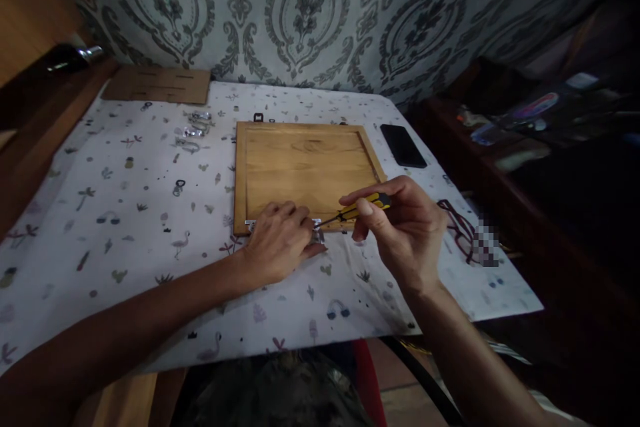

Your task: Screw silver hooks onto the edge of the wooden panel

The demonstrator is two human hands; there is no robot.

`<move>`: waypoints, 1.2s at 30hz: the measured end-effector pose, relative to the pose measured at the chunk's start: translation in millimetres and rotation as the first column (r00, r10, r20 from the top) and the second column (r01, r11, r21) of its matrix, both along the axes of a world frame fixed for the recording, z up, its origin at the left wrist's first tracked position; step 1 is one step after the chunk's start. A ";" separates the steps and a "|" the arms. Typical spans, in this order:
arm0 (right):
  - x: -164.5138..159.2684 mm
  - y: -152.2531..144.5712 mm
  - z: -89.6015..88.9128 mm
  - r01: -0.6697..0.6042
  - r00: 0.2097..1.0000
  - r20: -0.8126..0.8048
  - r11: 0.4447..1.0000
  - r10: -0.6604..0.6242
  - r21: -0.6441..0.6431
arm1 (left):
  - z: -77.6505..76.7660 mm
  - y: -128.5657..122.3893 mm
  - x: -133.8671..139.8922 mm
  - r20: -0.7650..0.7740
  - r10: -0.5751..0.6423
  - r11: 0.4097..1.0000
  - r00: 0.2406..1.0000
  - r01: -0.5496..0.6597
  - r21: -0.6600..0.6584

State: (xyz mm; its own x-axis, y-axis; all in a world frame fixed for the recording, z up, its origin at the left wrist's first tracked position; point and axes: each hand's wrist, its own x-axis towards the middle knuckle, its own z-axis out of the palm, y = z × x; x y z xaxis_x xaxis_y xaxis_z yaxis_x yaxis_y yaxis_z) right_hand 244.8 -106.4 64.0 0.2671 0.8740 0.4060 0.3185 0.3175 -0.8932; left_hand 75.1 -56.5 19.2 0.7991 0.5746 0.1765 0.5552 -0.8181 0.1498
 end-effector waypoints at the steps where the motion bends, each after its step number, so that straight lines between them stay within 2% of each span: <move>1: 2.3 -0.8 1.8 -0.056 0.998 0.003 0.998 0.056 -0.017 | 0.0 -0.1 0.0 0.002 -0.001 1.000 1.000 0.001 0.002; 4: 9.9 -3.9 6.7 -0.218 0.975 0.034 0.973 0.221 -0.080 | 0.2 -0.8 -0.1 -0.003 -0.008 1.000 1.000 0.008 0.015; 6: 12.8 -5.3 8.0 -0.259 0.961 0.075 0.960 0.267 -0.104 | 0.6 -1.2 0.0 -0.013 -0.004 1.000 1.000 0.005 0.017; 9: 11.4 -6.2 3.2 -0.197 0.962 0.184 0.979 0.203 -0.051 | 1.0 -1.4 0.0 -0.017 0.002 1.000 1.000 -0.002 0.006; 12: 5.4 -6.1 -8.7 -0.041 0.965 0.260 0.997 0.022 0.070 | 0.5 -0.9 -0.4 -0.001 -0.003 1.000 1.000 0.003 0.004; 14: 1.5 -5.3 -15.9 0.043 0.966 0.249 0.992 -0.071 0.117 | 0.0 -0.6 -0.5 0.006 -0.006 1.000 1.000 0.006 -0.002; 16: -0.4 -4.1 -18.7 0.080 0.972 0.209 0.990 -0.104 0.118 | -0.3 -0.5 -0.4 0.003 -0.007 1.000 1.000 0.007 -0.012; 19: 2.0 -2.0 -13.4 0.041 0.990 0.134 0.998 -0.047 0.052 | 0.0 -0.6 0.3 -0.003 -0.007 1.000 1.000 0.007 -0.015; 22: 9.5 -1.5 -3.4 -0.101 0.991 0.087 0.995 0.102 -0.014 | 0.6 -0.5 1.0 -0.003 -0.004 1.000 1.000 0.004 -0.006; 26: 19.2 -3.1 3.4 -0.263 0.958 0.102 0.963 0.269 -0.067 | 1.2 -0.3 1.0 -0.009 -0.005 1.000 1.000 0.005 0.008; 28: 20.6 -3.9 3.0 -0.261 0.958 0.102 0.963 0.266 -0.064 | 1.4 -0.3 0.8 -0.008 -0.005 1.000 1.000 0.005 0.009; 33: 13.1 -6.3 -2.0 -0.104 0.982 0.159 0.994 0.106 -0.021 | 3.4 -0.6 0.4 -0.031 0.004 0.999 1.000 -0.006 -0.042; 36: 9.4 -7.7 -1.1 -0.084 0.981 0.177 0.996 0.083 -0.005 | 5.2 -0.6 0.4 -0.051 0.009 0.997 0.999 -0.013 -0.071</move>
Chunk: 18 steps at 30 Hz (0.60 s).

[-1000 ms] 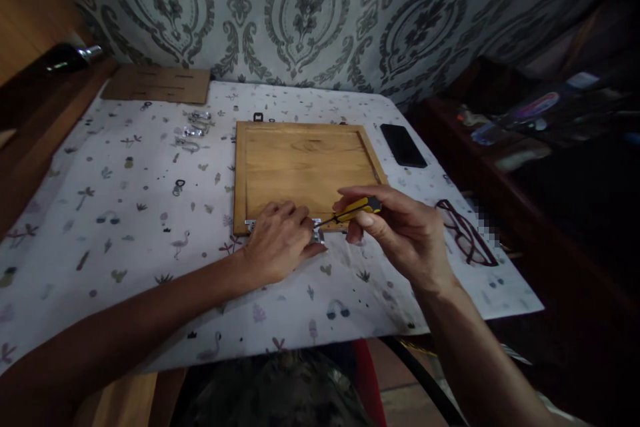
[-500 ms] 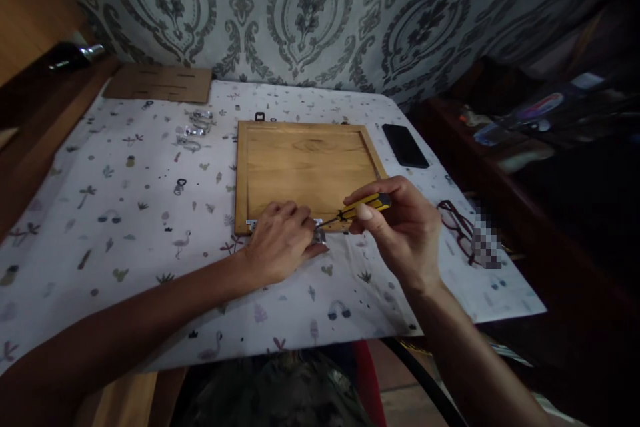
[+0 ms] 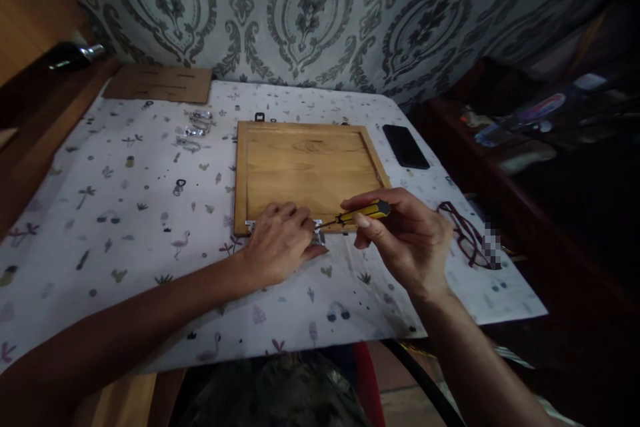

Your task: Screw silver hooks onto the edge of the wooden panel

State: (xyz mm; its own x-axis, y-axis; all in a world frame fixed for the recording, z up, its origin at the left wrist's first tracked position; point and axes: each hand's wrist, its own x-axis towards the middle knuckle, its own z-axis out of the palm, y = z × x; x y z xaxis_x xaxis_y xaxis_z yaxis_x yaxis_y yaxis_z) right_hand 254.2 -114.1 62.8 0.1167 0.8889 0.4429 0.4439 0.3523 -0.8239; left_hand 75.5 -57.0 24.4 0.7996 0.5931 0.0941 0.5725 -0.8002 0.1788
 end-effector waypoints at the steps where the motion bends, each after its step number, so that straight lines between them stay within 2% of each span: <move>1: 0.3 -0.2 1.3 -0.015 1.000 -0.003 1.000 0.015 -0.003 | 0.5 0.1 0.0 -0.002 0.001 1.000 1.000 -0.001 -0.005; 7: 10.5 0.7 9.1 -0.210 0.978 0.002 0.974 0.211 -0.088 | 0.8 0.5 0.7 0.002 -0.004 1.000 1.000 0.004 0.000; 18: 1.3 5.6 -4.2 -0.073 0.989 0.136 0.995 0.062 0.072 | -3.3 -0.4 0.4 0.037 -0.005 0.999 0.999 0.003 0.046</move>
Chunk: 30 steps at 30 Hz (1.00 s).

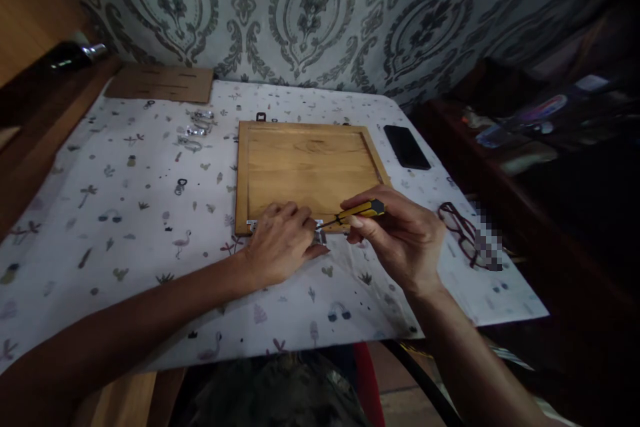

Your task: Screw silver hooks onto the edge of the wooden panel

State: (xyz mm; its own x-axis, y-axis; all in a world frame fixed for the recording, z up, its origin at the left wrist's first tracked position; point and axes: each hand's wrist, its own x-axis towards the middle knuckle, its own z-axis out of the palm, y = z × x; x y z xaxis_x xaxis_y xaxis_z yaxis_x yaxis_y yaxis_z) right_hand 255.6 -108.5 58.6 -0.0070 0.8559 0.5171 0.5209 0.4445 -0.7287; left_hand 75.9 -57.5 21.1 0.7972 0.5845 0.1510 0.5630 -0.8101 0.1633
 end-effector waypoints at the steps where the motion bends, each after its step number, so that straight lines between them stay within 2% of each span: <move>1: -0.6 0.4 -1.9 0.017 1.000 0.001 1.000 -0.017 0.015 | -0.2 -0.1 -0.1 0.001 -0.001 1.000 1.000 0.001 0.004; 10: -3.8 1.3 -9.4 0.130 0.991 -0.014 0.989 -0.130 0.076 | -4.6 0.0 0.1 0.022 -0.005 0.999 1.000 0.004 0.053; 21: -6.5 1.4 -7.7 0.149 0.988 -0.038 0.988 -0.147 0.048 | -3.4 0.5 -0.3 0.008 -0.007 1.000 1.000 0.007 0.023; 25: -4.1 0.9 -6.4 0.100 0.995 -0.002 0.995 -0.100 0.031 | -3.3 0.4 -0.3 0.017 0.001 1.000 1.000 -0.001 0.024; 27: -4.6 -1.2 -4.7 0.088 0.996 0.013 0.993 -0.089 0.079 | -2.7 0.6 -0.3 0.013 -0.004 1.000 1.000 0.004 0.013; 30: -7.9 -5.5 -1.7 0.165 0.986 -0.057 0.972 -0.158 0.169 | -0.8 1.0 -0.5 0.000 -0.014 1.000 1.000 0.014 -0.017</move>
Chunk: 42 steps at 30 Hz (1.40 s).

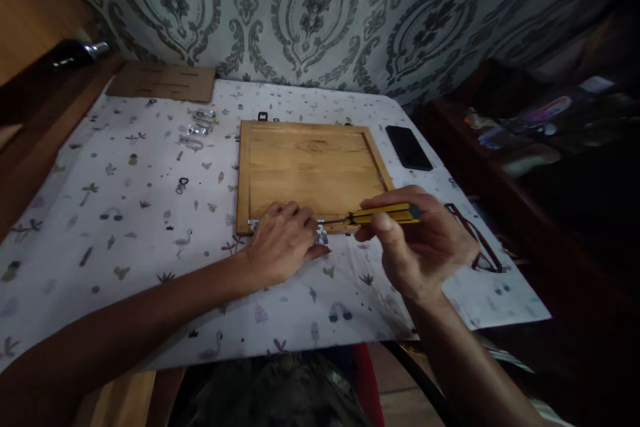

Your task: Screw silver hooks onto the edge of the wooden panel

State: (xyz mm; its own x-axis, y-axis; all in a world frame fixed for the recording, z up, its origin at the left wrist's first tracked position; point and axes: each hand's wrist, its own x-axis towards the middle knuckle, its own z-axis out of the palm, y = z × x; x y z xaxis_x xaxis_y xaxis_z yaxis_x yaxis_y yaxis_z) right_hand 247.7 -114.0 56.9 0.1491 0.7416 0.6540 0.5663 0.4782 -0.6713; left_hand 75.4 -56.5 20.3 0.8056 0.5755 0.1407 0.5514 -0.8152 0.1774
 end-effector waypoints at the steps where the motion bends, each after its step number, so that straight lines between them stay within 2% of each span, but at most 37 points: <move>1: -1.2 -0.9 0.5 0.031 0.999 -0.030 0.999 -0.030 0.015 | 0.7 0.0 -0.2 -0.002 -0.001 1.000 1.000 0.001 -0.006; 4: -2.8 -0.3 -1.6 0.070 0.995 -0.067 0.997 -0.071 -0.010 | 2.3 -0.1 -0.4 0.002 0.007 1.000 1.000 -0.007 0.003; 8: -0.6 3.4 -10.6 0.088 0.995 -0.036 0.993 -0.091 -0.077 | 3.6 -0.4 0.7 -0.002 0.007 1.000 1.000 -0.007 0.015; 13: 1.1 4.7 -17.2 0.076 0.996 -0.051 0.995 -0.080 -0.071 | 4.3 -0.8 1.6 -0.014 0.012 1.000 1.000 -0.012 0.023; 26: 4.6 4.2 -18.8 0.081 0.996 -0.027 0.995 -0.083 -0.058 | 1.1 -0.7 1.6 -0.004 0.009 1.000 1.000 -0.009 0.027; 35: 2.1 4.6 -16.9 0.090 0.985 0.149 0.995 -0.082 -0.046 | -3.2 -1.2 -0.1 0.026 0.006 0.999 1.000 -0.008 0.046; 42: -1.7 5.6 -15.6 0.094 0.993 0.082 0.994 -0.090 -0.052 | -0.5 -1.8 0.7 0.009 0.017 1.000 1.000 -0.017 0.015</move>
